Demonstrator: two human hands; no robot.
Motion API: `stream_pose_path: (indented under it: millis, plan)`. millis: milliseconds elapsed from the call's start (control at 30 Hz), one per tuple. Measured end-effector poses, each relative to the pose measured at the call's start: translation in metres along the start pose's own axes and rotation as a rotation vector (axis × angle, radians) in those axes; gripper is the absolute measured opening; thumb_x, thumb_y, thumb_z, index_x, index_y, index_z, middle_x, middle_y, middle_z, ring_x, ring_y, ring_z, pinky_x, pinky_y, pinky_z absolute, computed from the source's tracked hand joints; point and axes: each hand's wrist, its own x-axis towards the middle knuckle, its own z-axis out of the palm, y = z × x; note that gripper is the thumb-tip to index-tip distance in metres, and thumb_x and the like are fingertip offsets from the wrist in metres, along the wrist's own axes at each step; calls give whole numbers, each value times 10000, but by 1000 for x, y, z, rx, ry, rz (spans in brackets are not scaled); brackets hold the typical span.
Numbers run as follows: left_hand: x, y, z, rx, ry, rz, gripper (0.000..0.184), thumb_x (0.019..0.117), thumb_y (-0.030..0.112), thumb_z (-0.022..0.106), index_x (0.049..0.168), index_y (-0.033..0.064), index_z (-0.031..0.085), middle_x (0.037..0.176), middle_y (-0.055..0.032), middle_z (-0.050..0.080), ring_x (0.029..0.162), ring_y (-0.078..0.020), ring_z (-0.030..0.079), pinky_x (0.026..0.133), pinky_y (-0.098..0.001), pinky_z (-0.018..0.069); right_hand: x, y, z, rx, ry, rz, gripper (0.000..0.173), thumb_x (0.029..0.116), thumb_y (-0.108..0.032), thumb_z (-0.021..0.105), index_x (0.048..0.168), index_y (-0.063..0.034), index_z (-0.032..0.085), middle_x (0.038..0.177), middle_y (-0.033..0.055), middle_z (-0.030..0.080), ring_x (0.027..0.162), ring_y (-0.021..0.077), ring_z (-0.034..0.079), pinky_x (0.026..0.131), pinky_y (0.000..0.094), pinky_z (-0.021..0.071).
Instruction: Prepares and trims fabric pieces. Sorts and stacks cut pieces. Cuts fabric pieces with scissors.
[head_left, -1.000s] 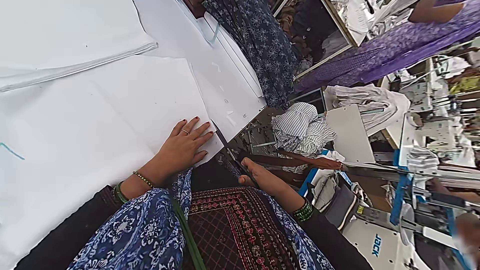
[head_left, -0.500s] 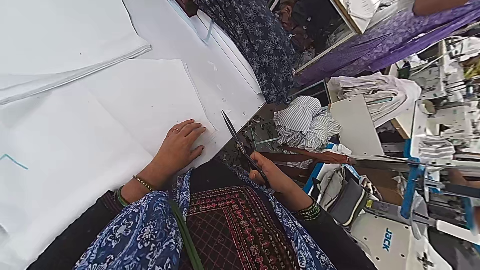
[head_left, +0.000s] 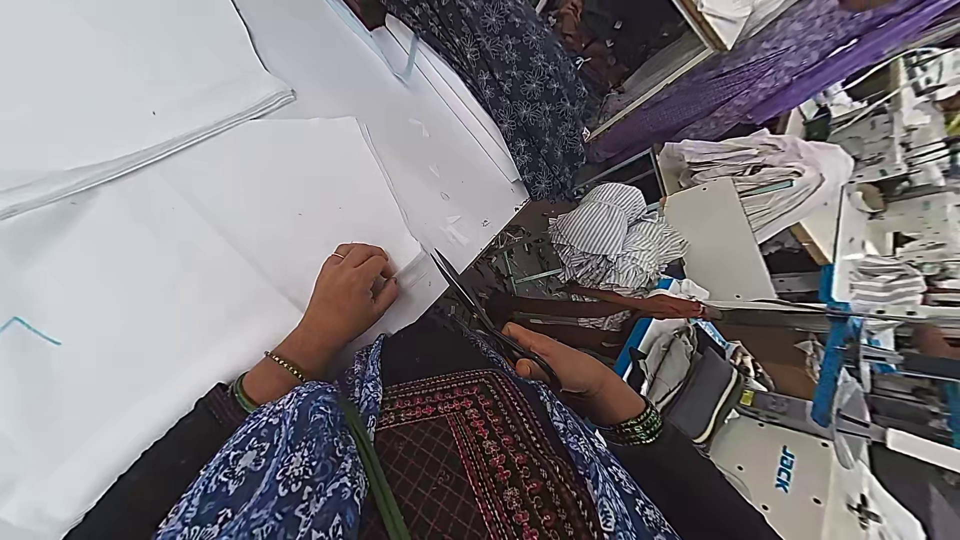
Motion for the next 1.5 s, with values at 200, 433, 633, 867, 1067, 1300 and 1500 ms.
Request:
stream_pose_path:
  millis: [200, 433, 633, 867, 1067, 1300, 1500]
  plan:
    - [0, -2, 0, -10, -44, 7, 250, 873, 248, 659, 779, 20, 699, 1073, -183, 716, 1105, -419, 644, 850, -594, 491, 10, 0, 3, -12, -35, -13, 909, 735, -925, 509, 1072, -81, 521, 843, -99, 489, 713, -78, 460, 643, 126, 392]
    - [-1, -3, 2, 14, -157, 69, 340, 887, 349, 688, 1110, 111, 783, 1279, -141, 691, 1306, -422, 555, 938, -651, 442, 19, -15, 6, -25, -6, 67, 974, 731, -928, 491, 1146, -48, 519, 971, -32, 529, 842, -19, 498, 756, 198, 429]
    - [-2, -5, 3, 31, -152, 106, 329, 905, 344, 658, 1120, 134, 791, 1315, -123, 683, 1326, -409, 547, 973, -647, 428, 23, -27, 12, -17, 26, 131, 822, 801, -821, 542, 1108, -60, 495, 926, -36, 509, 803, -14, 484, 723, 208, 417]
    - [-2, -5, 3, 32, -158, 111, 301, 922, 306, 630, 1098, 131, 798, 1314, -117, 687, 1328, -404, 550, 966, -646, 433, 24, -26, 24, 14, 134, 75, 528, 932, -606, 584, 934, -88, 488, 848, -59, 464, 736, -23, 441, 680, 179, 369]
    - [-2, -4, 2, 28, -158, 108, 291, 918, 285, 633, 1102, 131, 797, 1318, -109, 687, 1333, -402, 547, 970, -645, 431, 25, -25, 21, -1, 66, 102, 584, 930, -639, 562, 1023, -68, 484, 873, -51, 475, 743, -25, 455, 683, 179, 386]
    - [-1, -2, 1, 71, -240, 112, 354, 946, 341, 593, 1183, 127, 746, 1452, -64, 615, 1427, -402, 458, 1064, -656, 348, 27, -31, 16, -4, 36, 159, 827, 801, -826, 531, 1112, -62, 474, 914, -39, 496, 779, -12, 477, 706, 205, 417]
    - [-1, -1, 1, 99, -289, 150, 392, 967, 363, 559, 1237, 123, 712, 1492, -70, 580, 1459, -415, 418, 1144, -687, 254, 27, -22, 23, -51, 142, 85, 504, 951, -553, 581, 933, -58, 492, 834, -43, 454, 722, -3, 426, 671, 197, 362]
